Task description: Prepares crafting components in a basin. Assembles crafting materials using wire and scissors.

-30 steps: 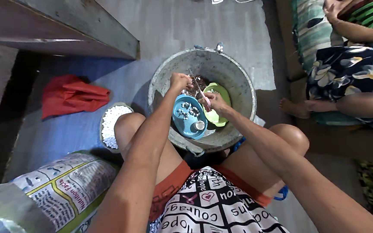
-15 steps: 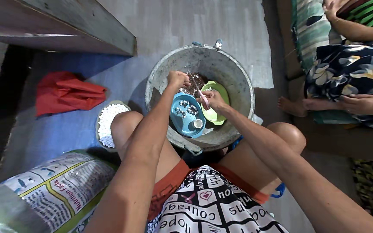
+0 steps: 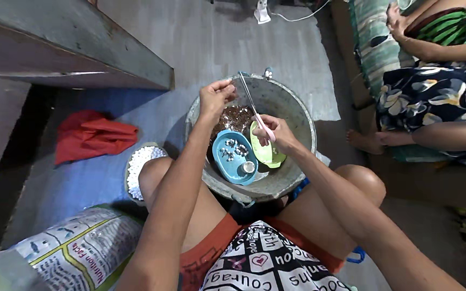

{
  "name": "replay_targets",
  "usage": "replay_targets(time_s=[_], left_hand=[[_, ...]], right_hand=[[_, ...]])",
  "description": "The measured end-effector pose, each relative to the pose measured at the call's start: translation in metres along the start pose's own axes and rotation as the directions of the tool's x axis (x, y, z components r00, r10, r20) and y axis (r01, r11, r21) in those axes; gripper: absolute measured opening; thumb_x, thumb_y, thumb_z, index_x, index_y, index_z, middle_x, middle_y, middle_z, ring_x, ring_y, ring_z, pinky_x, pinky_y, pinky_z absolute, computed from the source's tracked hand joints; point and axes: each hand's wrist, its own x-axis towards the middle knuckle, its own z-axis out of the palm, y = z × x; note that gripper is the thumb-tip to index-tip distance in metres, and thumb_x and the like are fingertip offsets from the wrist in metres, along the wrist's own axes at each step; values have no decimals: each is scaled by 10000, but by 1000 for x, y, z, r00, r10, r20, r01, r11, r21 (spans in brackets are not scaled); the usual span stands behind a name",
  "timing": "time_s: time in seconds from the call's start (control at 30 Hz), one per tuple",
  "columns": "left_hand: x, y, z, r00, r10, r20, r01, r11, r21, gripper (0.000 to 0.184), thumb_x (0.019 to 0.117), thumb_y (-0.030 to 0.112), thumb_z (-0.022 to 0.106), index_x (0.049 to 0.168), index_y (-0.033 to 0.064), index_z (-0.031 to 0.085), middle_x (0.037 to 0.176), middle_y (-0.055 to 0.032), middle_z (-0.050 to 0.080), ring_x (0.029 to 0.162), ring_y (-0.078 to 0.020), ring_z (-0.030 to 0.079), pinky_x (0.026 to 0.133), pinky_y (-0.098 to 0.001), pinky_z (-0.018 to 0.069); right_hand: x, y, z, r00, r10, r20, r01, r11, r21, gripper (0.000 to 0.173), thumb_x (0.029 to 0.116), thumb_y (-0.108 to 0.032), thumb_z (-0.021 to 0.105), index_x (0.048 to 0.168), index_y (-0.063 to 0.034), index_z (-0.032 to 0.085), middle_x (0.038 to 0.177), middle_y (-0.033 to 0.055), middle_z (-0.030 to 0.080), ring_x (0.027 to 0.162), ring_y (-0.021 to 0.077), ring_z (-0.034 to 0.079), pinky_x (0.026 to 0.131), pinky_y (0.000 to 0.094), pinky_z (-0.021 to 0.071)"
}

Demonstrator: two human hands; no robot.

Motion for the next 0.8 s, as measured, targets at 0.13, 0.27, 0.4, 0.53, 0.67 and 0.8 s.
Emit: replay_targets(time_s=[0.13, 0.27, 0.4, 0.53, 0.67, 0.8], left_hand=[[-8, 17, 1, 999, 16, 36, -12, 996, -88, 228, 961, -3, 682, 1181, -61, 668, 1004, -147, 746, 839, -236, 753, 811, -388, 650], [-13, 24, 2, 998, 36, 60, -27, 990, -137, 248, 963, -13, 674, 1204, -68, 660, 992, -149, 747, 839, -240, 753, 818, -385, 647], [-14, 27, 4, 997, 50, 62, -42, 991, -125, 240, 968, -18, 666, 1201, -75, 665, 959, -144, 758, 829, -245, 761, 802, -387, 653], [-16, 29, 6, 993, 102, 61, -98, 993, -59, 212, 978, 6, 660, 1174, -74, 679, 944, -145, 757, 817, -255, 761, 793, -397, 657], [-16, 30, 6, 974, 207, 87, -208, 978, -8, 210, 965, -1, 678, 1162, -73, 692, 1014, -150, 755, 840, -250, 763, 806, -396, 662], [-18, 33, 5, 941, 319, 108, -328, 942, 73, 215, 971, 15, 676, 1168, -64, 707, 1021, -138, 764, 841, -245, 767, 808, -413, 668]], right_hand=[[-2, -5, 1, 1000, -23, 4, 23, 1000, 14, 558, 897, -242, 791, 1397, -81, 600, 836, 104, 705, 585, 148, 629, 537, 302, 566], [-2, -12, -1, 998, -61, 22, 61, 998, 22, 563, 892, -260, 798, 1390, -81, 605, 822, 90, 694, 579, 133, 615, 537, 288, 557], [-1, -15, -2, 996, -82, 18, 82, 997, -8, 578, 885, -234, 808, 1400, -76, 598, 812, 84, 687, 588, 142, 623, 535, 301, 565], [-2, -15, -1, 995, -95, 5, 95, 994, -49, 579, 882, -248, 813, 1396, -81, 605, 825, 88, 696, 600, 158, 638, 538, 313, 574], [-2, -18, -2, 994, -113, 5, 113, 993, -30, 588, 887, -243, 810, 1408, -83, 591, 873, 102, 696, 629, 170, 652, 566, 321, 591], [-3, -25, -3, 986, -167, 14, 167, 986, -25, 617, 875, -219, 808, 1425, -66, 574, 904, 95, 696, 642, 156, 640, 577, 315, 586]])
